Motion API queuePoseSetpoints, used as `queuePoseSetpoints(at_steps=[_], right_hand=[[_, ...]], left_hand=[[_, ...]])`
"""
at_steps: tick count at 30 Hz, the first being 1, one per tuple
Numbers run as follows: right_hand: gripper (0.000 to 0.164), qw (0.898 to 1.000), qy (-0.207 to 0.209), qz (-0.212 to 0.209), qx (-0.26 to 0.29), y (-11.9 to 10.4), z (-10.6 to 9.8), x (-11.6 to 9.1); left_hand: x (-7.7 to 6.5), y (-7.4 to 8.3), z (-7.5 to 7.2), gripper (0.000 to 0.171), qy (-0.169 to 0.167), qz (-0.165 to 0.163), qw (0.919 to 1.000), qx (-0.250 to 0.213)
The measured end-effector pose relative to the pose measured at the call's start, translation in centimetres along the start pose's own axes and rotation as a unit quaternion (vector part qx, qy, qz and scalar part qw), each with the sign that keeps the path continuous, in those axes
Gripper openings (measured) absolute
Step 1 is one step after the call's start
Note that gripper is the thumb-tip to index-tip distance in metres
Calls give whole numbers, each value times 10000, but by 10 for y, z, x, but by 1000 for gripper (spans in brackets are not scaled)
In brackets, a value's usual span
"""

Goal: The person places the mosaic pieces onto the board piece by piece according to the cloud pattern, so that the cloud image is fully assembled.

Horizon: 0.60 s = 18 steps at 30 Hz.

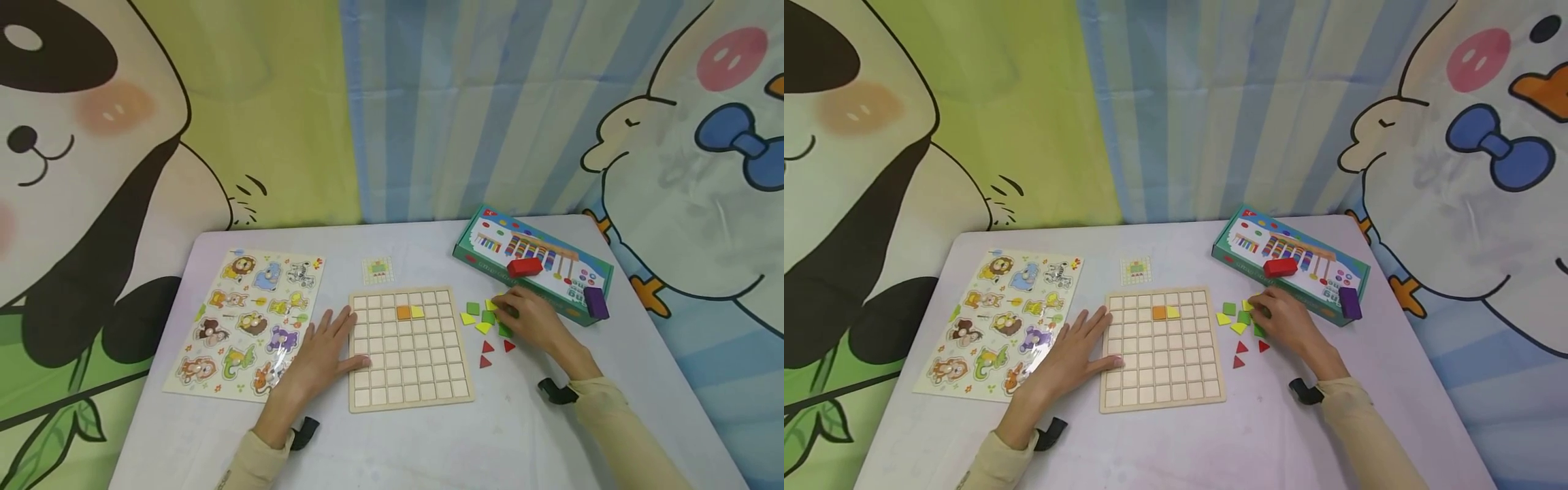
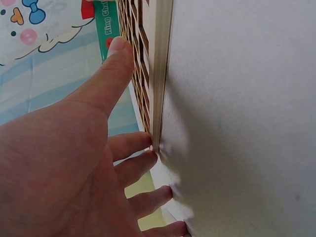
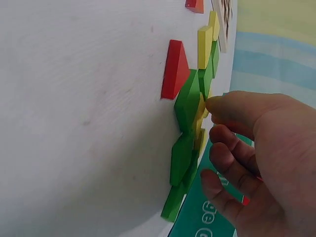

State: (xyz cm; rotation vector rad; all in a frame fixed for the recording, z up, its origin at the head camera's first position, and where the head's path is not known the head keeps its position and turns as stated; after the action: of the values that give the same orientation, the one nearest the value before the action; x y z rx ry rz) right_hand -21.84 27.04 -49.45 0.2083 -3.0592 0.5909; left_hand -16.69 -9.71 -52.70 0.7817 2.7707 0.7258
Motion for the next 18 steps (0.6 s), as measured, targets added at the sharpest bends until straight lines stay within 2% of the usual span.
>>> queuePoseSetpoints(at_steps=[6,12,18], right_hand=[[26,9998,-181,-59,45,-4,4,6],[30,9988,-467,132,113,-2,6,8],[32,9977,-578,294,186,1,8,9]], left_hand=[[-1,1,0,97,0,5,10000,31],[0,0,0,97,6,1,10000,62],[-1,-1,0,96,-28,-31,10000,44]])
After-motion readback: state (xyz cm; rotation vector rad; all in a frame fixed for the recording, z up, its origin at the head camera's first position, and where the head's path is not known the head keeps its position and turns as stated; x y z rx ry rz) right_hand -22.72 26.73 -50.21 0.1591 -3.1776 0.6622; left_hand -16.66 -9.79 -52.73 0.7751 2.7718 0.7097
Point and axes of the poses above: each hand's wrist, its own x-axis towards the middle knuckle, its own z-axis out of the palm, y = z × x, the point moved 10 cm from there along x, towards the middle knuckle, and after that the axes turned 13 degrees about z, right-handed, at the moved point
